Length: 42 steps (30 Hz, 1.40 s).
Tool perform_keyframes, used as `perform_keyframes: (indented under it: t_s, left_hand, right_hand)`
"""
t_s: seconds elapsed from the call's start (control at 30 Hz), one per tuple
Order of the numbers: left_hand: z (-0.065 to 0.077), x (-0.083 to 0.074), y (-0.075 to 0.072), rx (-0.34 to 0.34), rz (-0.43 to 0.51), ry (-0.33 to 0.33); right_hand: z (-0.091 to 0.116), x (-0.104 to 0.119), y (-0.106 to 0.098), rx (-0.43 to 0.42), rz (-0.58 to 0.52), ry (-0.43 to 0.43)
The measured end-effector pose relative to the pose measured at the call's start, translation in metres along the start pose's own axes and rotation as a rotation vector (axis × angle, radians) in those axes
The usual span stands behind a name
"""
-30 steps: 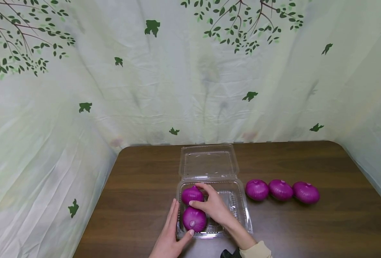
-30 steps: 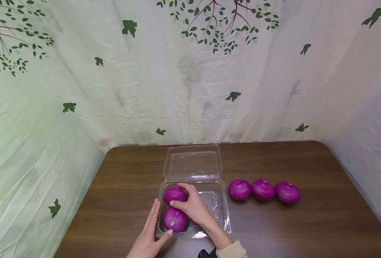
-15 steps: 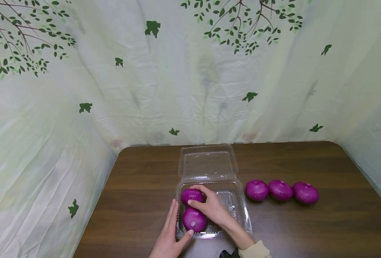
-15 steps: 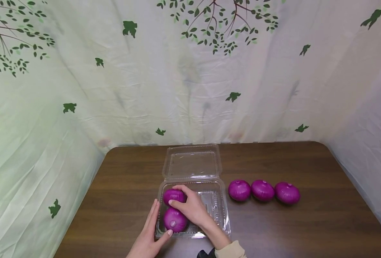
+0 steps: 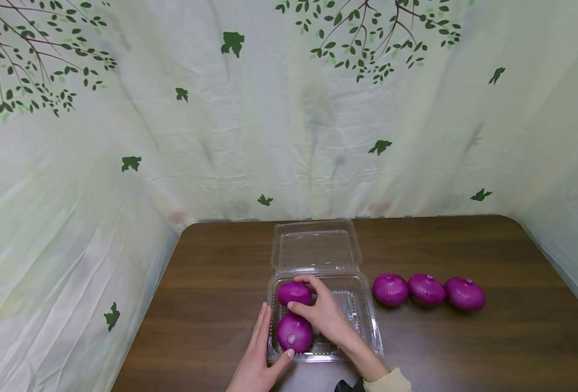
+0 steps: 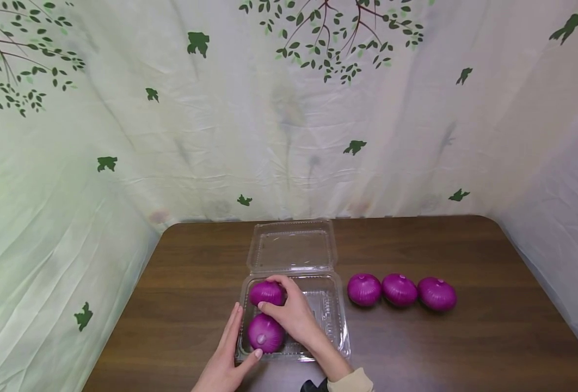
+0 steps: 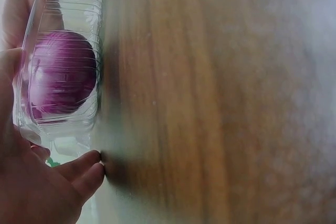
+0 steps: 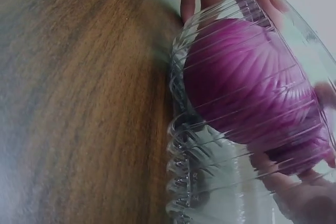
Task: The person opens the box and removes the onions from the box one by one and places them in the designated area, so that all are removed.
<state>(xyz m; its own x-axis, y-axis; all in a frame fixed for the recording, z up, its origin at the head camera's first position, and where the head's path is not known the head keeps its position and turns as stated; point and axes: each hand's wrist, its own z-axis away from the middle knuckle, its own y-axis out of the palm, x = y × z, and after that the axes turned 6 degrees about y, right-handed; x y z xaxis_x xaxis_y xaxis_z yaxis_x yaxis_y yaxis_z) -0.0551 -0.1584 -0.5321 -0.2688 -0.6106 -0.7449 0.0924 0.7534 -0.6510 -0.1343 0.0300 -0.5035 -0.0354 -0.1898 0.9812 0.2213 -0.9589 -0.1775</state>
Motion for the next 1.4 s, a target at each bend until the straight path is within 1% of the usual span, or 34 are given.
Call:
perform_keyframes:
  t_s: [0.13, 0.23, 0.37, 0.43, 0.6, 0.67, 0.73, 0.8, 0.87, 0.97, 1.03, 1.2, 1.3, 1.4]
  left_hand:
    - [0.000, 0.000, 0.000, 0.002, -0.012, 0.005]
    - [0.000, 0.000, 0.000, -0.007, -0.015, 0.017]
    - [0.000, -0.001, 0.000, -0.005, -0.015, 0.013]
    - [0.000, -0.001, 0.000, -0.001, -0.010, 0.008]
    - [0.000, -0.002, -0.001, 0.002, 0.005, 0.005]
    - [0.000, -0.002, -0.001, -0.001, 0.003, 0.008]
    - [0.000, -0.003, -0.001, -0.005, -0.003, 0.015]
    - [0.000, -0.002, -0.001, -0.010, -0.005, 0.023]
    - [0.000, -0.002, -0.001, -0.014, -0.004, 0.029]
    - [0.001, -0.002, -0.001, -0.014, -0.008, 0.028]
    - [0.001, -0.002, -0.001, -0.011, -0.008, 0.021]
    - [0.000, -0.002, -0.001, -0.006, -0.006, 0.008]
    - [0.000, -0.002, -0.001, -0.008, -0.010, 0.008]
    - [0.000, -0.002, -0.001, -0.017, -0.013, 0.014]
  right_hand:
    - [0.003, 0.004, -0.002, -0.023, -0.007, -0.001]
    - [0.005, 0.006, -0.005, -0.030, 0.003, -0.016]
    - [0.008, 0.007, -0.008, -0.024, 0.029, -0.046]
    - [0.009, 0.007, -0.010, -0.012, 0.017, -0.063]
    - [0.013, 0.008, -0.016, 0.035, -0.078, -0.070]
    - [0.015, 0.009, -0.020, 0.044, -0.095, -0.064]
    - [0.018, 0.011, -0.023, 0.044, -0.090, -0.062]
    - [0.021, 0.013, -0.027, 0.027, -0.042, -0.073]
    - [0.023, 0.015, -0.031, 0.003, 0.017, -0.102]
    - [0.028, 0.017, -0.036, -0.051, 0.113, -0.138]
    - [0.030, 0.018, -0.038, -0.076, 0.122, -0.154]
    - [0.039, 0.017, -0.045, -0.109, 0.077, -0.150]
    - [0.044, 0.015, -0.050, -0.132, 0.084, -0.135]
    - [0.049, 0.013, -0.055, -0.185, 0.108, -0.107]
